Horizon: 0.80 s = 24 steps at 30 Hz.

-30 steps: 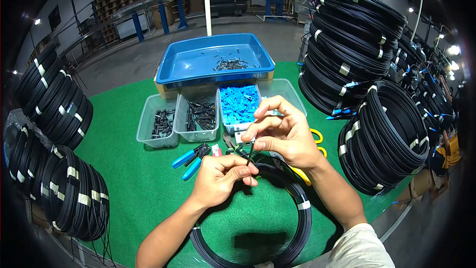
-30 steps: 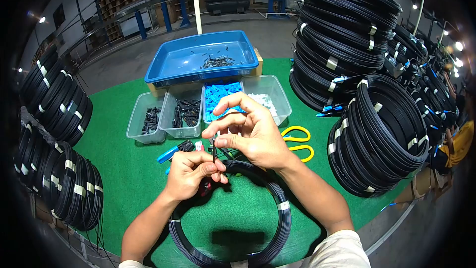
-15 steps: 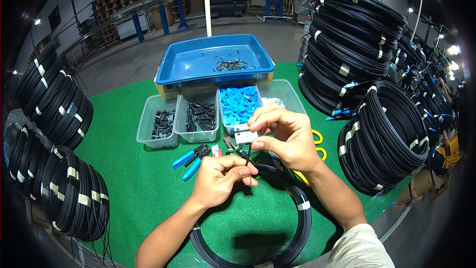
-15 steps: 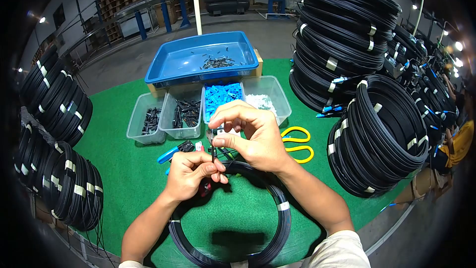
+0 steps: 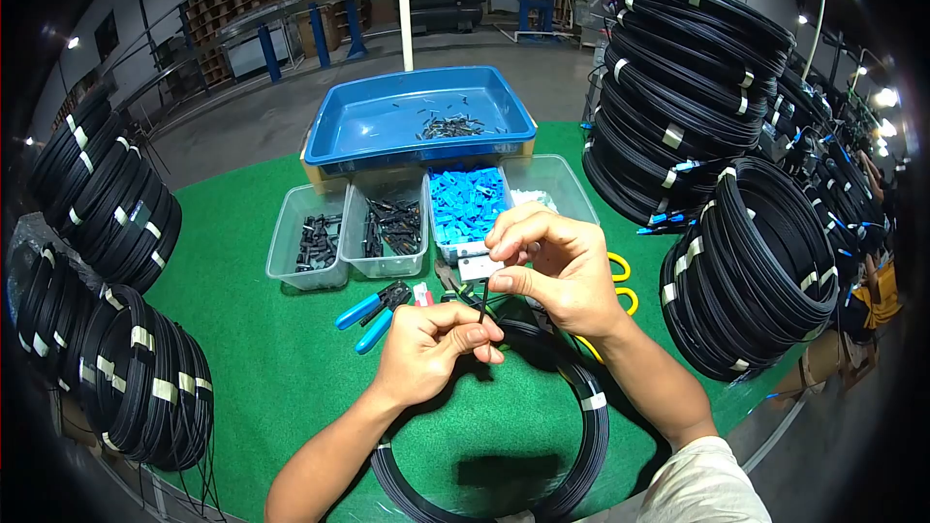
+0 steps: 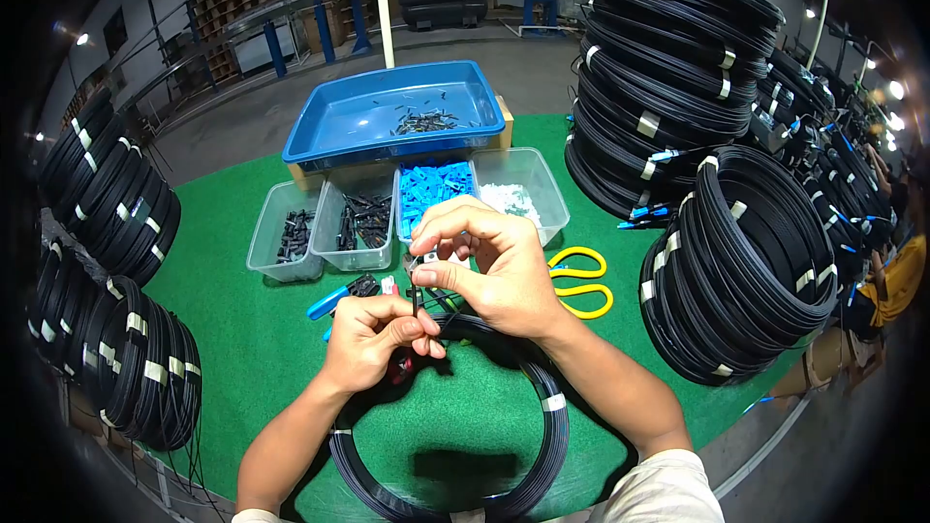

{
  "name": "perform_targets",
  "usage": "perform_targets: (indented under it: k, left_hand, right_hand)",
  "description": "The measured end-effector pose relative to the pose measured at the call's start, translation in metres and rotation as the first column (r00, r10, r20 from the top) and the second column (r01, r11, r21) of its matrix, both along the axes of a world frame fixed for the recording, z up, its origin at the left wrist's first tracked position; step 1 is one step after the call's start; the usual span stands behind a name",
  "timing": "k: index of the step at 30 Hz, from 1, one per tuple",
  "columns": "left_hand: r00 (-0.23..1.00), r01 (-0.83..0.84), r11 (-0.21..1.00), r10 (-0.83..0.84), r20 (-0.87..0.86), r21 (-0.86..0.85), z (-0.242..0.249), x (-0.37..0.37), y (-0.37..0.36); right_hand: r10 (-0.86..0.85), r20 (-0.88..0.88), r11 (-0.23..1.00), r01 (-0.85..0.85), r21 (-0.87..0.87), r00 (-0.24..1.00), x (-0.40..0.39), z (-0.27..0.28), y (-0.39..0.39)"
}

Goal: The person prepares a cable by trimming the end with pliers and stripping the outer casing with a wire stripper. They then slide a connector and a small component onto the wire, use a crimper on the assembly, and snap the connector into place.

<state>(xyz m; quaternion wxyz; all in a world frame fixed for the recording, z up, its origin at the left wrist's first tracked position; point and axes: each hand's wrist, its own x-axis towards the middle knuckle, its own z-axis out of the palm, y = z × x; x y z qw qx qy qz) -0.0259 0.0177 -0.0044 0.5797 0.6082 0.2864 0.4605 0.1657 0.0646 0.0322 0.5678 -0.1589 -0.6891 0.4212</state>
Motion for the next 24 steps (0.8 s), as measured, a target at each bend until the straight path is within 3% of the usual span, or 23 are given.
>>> perform_targets:
  k: [14,24]
  left_hand:
    - [0.999,-0.004,1.0,0.005,0.032,-0.023,0.0,-0.0001,-0.0001]
    - [0.999,0.008,1.0,-0.007,0.054,-0.021,-0.0009,-0.0013,0.0008]
  right_hand:
    - [-0.023,0.021,0.995,0.021,0.098,1.0,0.0004,0.0013,-0.0009]
    - [0.004,0.029,0.999,-0.003,-0.051,1.0,0.0033,0.0007,0.0012]
